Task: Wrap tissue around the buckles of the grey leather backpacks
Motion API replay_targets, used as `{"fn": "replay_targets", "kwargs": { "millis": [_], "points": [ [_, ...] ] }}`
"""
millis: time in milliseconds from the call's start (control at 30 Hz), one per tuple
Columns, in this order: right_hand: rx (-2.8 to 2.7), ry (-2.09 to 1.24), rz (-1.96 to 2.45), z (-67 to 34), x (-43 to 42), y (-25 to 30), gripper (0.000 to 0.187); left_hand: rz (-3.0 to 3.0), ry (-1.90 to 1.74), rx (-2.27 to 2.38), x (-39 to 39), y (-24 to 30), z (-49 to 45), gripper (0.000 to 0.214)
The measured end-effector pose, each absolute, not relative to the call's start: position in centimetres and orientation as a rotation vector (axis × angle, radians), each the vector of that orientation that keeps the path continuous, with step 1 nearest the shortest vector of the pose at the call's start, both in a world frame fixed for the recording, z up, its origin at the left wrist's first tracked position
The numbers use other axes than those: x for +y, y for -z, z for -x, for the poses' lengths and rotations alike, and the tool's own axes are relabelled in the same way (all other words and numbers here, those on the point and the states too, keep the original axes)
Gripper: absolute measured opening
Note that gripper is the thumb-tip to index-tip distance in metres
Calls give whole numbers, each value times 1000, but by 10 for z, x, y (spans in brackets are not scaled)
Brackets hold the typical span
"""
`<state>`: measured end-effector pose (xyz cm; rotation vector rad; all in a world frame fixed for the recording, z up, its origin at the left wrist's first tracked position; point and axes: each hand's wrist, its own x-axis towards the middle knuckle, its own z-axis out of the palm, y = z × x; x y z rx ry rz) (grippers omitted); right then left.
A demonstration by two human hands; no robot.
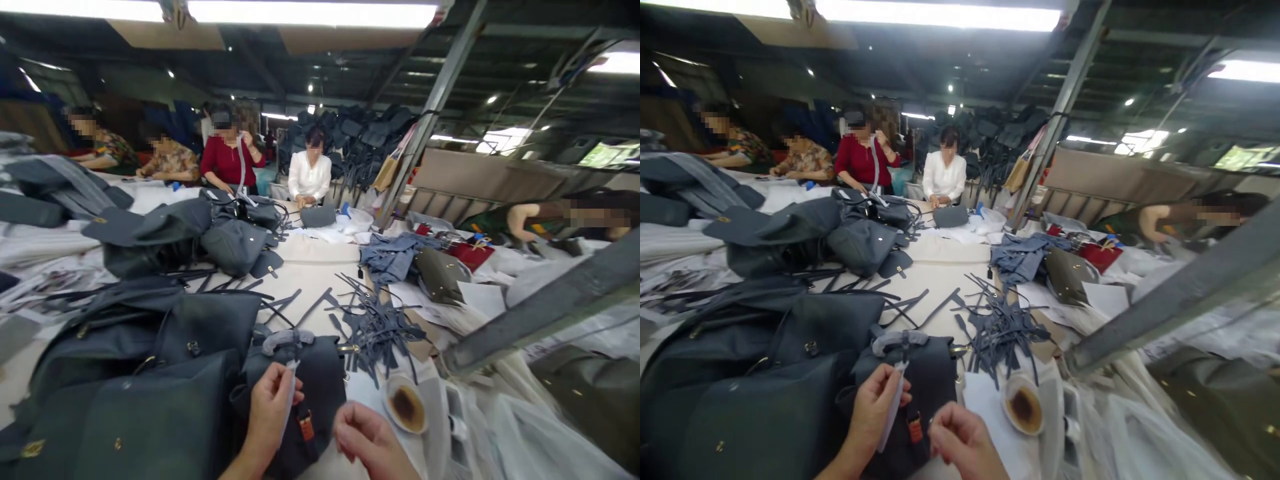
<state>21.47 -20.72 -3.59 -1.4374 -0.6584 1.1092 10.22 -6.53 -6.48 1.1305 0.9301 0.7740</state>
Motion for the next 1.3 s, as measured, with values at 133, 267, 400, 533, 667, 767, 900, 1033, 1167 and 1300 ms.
{"fn": "replay_targets", "kwargs": {
  "millis": [133, 267, 400, 533, 667, 767, 900, 1033, 1167, 1300],
  "points": [
    [-848, -1104, 1421, -206, -143, 0, 22, -1378, -852, 914, -68, 62, -99, 35],
    [-868, -1001, 1597, -206, -119, 14, 21, -1401, -846, 892, -72, 58, -92, 35],
    [-843, -975, 1657, -209, -114, 31, 21, -1401, -818, 853, -75, 58, -87, 33],
    [-820, -1009, 1660, -206, -115, 25, 23, -1349, -780, 839, -71, 60, -86, 35],
    [-777, -1121, 1630, -206, -120, 21, 15, -1186, -684, 845, -69, 60, -86, 38],
    [-704, -1155, 1565, -206, -122, 30, 21, -1087, -650, 885, -69, 55, -83, 35],
    [-663, -1092, 1481, -198, -120, 47, 26, -900, -604, 870, -72, 47, -80, 35],
    [-618, -987, 1356, -188, -116, 52, 27, -873, -625, 859, -78, 44, -82, 40],
    [-554, -1134, 1282, -187, -116, 45, 32, -817, -662, 838, -82, 43, -85, 36],
    [-501, -1310, 1110, -193, -118, 41, 41, -723, -615, 819, -76, 40, -80, 22]
  ]
}}
